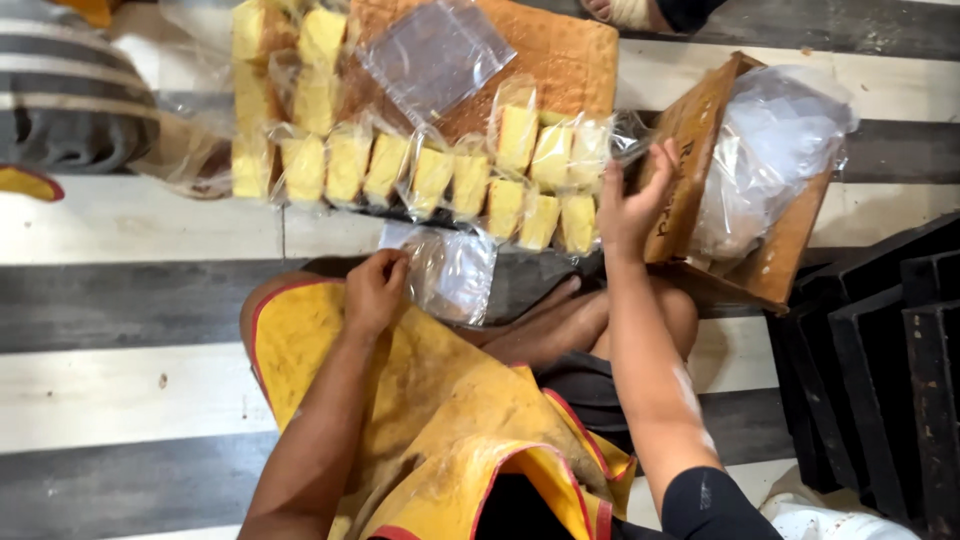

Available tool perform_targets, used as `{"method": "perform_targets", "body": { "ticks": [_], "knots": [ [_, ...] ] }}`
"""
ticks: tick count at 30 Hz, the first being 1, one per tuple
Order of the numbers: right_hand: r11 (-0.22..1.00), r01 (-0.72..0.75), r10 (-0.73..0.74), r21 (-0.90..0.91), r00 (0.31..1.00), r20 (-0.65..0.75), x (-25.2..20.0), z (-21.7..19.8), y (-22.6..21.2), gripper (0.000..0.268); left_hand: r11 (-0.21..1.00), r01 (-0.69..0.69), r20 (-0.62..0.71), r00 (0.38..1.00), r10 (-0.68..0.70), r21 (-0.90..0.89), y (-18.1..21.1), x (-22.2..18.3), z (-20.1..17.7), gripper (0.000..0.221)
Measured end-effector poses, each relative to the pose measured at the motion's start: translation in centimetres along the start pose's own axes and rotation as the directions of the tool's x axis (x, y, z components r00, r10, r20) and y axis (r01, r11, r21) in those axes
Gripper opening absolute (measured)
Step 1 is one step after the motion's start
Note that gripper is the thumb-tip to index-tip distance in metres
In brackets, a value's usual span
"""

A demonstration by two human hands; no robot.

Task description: The person packages slices of cake into individual plastic bags.

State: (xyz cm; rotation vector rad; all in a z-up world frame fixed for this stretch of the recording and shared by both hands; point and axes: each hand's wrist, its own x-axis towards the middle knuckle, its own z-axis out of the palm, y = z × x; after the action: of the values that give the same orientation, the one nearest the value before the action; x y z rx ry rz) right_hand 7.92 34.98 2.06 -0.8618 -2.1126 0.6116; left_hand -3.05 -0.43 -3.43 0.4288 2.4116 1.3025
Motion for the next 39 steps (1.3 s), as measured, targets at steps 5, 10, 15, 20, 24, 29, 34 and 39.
{"method": "perform_targets", "body": {
  "ticks": [5, 10, 15, 20, 24, 29, 34, 39],
  "knots": [
    [0.847, 0.423, -0.466, 0.322, 0.882, 0.066, -6.9, -0.6, -6.3, 0.026, 0.993, 0.046, -0.016, 0.999, -0.048, -0.106, 0.1, 0.2, 0.4, 0.020],
    [0.915, 0.337, -0.360, 0.221, 0.436, 0.825, -15.4, 6.1, -4.6, 0.032, 0.999, 0.000, -0.032, 0.999, -0.001, -0.034, 0.5, -0.2, 0.2, 0.020],
    [0.784, 0.605, -0.424, 0.139, 0.359, 0.831, -19.5, 10.9, 1.3, 0.021, 0.998, 0.005, -0.023, 1.000, -0.006, -0.064, 0.7, -0.2, -0.1, 0.020],
    [0.798, 0.599, -0.337, 0.068, 0.350, 0.874, -16.7, 8.6, -2.5, 0.016, 0.984, -0.178, 0.000, 0.984, 0.178, -0.001, 2.1, -1.1, -0.7, 0.027],
    [0.872, 0.410, -0.451, 0.269, 0.456, 0.767, -14.7, 6.2, -4.9, 0.009, 0.775, -0.585, 0.134, 0.810, 0.570, 0.240, 1.1, -1.8, 0.5, 0.044],
    [0.924, -0.179, -0.113, 0.337, 0.714, 0.691, -13.9, 6.0, -3.8, 0.009, 0.991, 0.000, 0.197, 0.980, 0.026, -0.134, 1.3, -1.0, 0.8, 0.018],
    [0.782, -0.313, -0.020, 0.538, 0.851, 0.525, -14.7, 5.4, -4.7, 0.031, 0.647, 0.203, 0.144, 0.979, -0.144, -0.735, -2.6, 1.1, 1.7, 0.015],
    [0.875, -0.232, -0.007, 0.424, 0.872, 0.490, -16.5, 6.5, -3.9, 0.023, 0.662, 0.135, 0.150, 0.988, -0.034, -0.737, -6.2, 1.8, 3.0, 0.016]
  ]
}}
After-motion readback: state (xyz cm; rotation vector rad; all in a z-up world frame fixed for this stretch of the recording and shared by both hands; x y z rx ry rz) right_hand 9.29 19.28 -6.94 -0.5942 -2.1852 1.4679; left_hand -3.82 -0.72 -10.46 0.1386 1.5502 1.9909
